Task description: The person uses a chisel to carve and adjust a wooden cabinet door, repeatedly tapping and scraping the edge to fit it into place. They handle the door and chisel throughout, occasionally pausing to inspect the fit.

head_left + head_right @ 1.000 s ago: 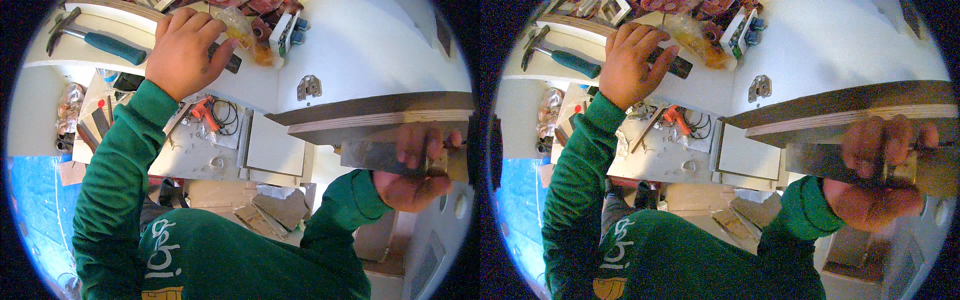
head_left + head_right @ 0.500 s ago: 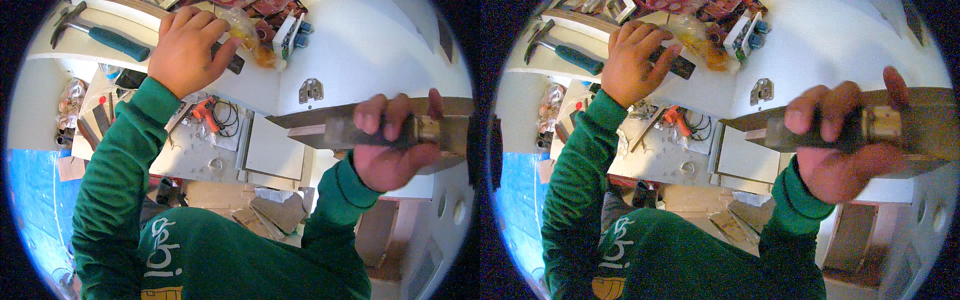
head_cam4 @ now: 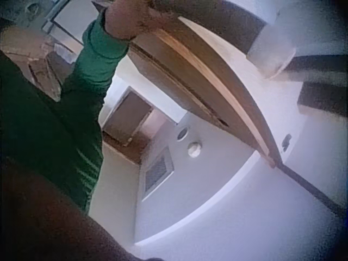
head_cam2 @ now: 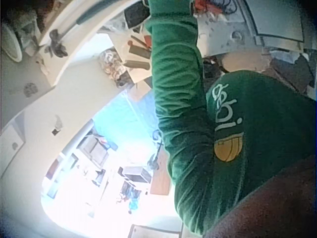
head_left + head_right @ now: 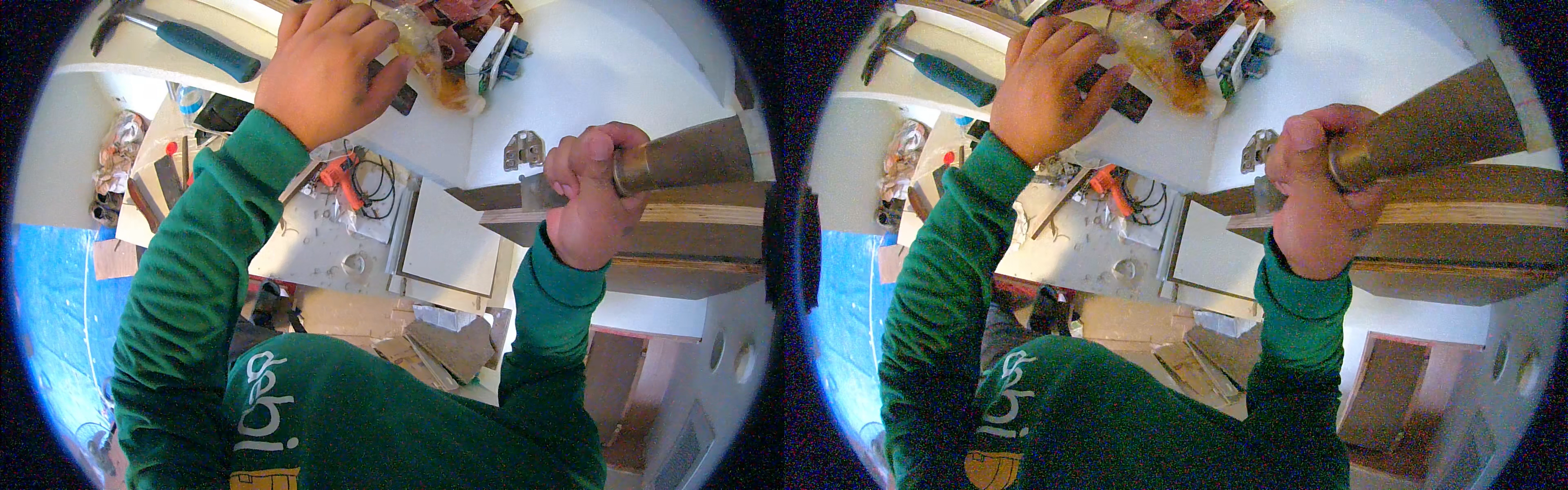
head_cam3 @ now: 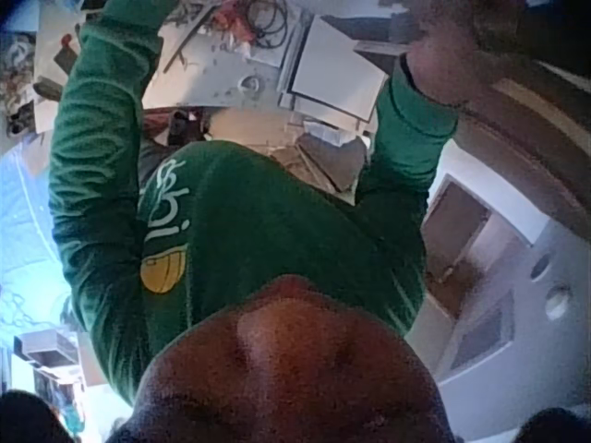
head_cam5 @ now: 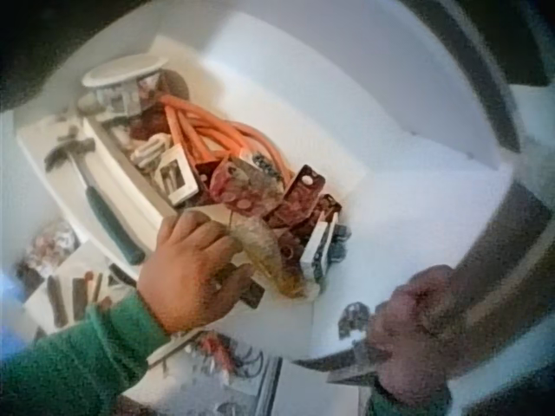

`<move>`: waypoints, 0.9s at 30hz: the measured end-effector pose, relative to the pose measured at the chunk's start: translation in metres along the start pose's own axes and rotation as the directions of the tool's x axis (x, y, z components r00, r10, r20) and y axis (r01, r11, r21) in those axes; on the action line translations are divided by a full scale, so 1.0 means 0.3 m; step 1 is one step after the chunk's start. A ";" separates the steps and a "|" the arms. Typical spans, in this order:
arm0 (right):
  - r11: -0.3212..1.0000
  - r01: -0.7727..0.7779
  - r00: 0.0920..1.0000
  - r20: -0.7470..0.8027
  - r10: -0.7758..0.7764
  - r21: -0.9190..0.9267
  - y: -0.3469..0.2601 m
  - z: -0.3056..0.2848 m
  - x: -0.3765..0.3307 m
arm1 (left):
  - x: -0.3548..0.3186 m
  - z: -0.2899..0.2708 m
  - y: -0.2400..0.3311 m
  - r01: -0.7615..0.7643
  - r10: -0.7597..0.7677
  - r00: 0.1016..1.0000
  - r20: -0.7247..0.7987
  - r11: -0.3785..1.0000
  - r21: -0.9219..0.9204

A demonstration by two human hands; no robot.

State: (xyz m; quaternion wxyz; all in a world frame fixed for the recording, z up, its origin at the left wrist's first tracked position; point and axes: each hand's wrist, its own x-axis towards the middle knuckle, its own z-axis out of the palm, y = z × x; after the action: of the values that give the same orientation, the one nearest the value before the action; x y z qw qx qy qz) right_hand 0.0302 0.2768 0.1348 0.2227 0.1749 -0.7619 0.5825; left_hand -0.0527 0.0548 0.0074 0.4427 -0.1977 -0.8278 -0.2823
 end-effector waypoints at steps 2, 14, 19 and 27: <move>0.998 -0.001 1.000 -0.020 0.000 -0.059 0.010 0.005 -0.002 | 0.003 -0.004 0.001 -0.004 0.005 1.000 -0.013 1.000 0.004; 0.992 -0.030 0.998 -0.058 0.023 -0.119 0.016 0.024 0.004 | 0.019 -0.049 0.026 0.060 -0.059 0.998 0.012 0.993 -0.103; 0.995 -0.030 0.997 -0.070 0.024 -0.095 0.016 0.025 0.015 | 0.016 -0.047 0.023 0.042 -0.043 0.999 -0.003 0.996 -0.075; 0.995 -0.012 0.997 -0.079 0.004 -0.104 0.010 0.039 0.016 | 0.018 -0.049 0.023 0.094 -0.091 0.995 0.037 0.992 -0.085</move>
State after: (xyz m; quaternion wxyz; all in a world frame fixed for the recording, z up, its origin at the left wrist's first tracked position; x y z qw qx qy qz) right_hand 0.0231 0.2661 0.1322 0.2591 0.1369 -0.7825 0.5493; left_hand -0.0424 0.0511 0.0206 0.4065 -0.1828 -0.8301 -0.3351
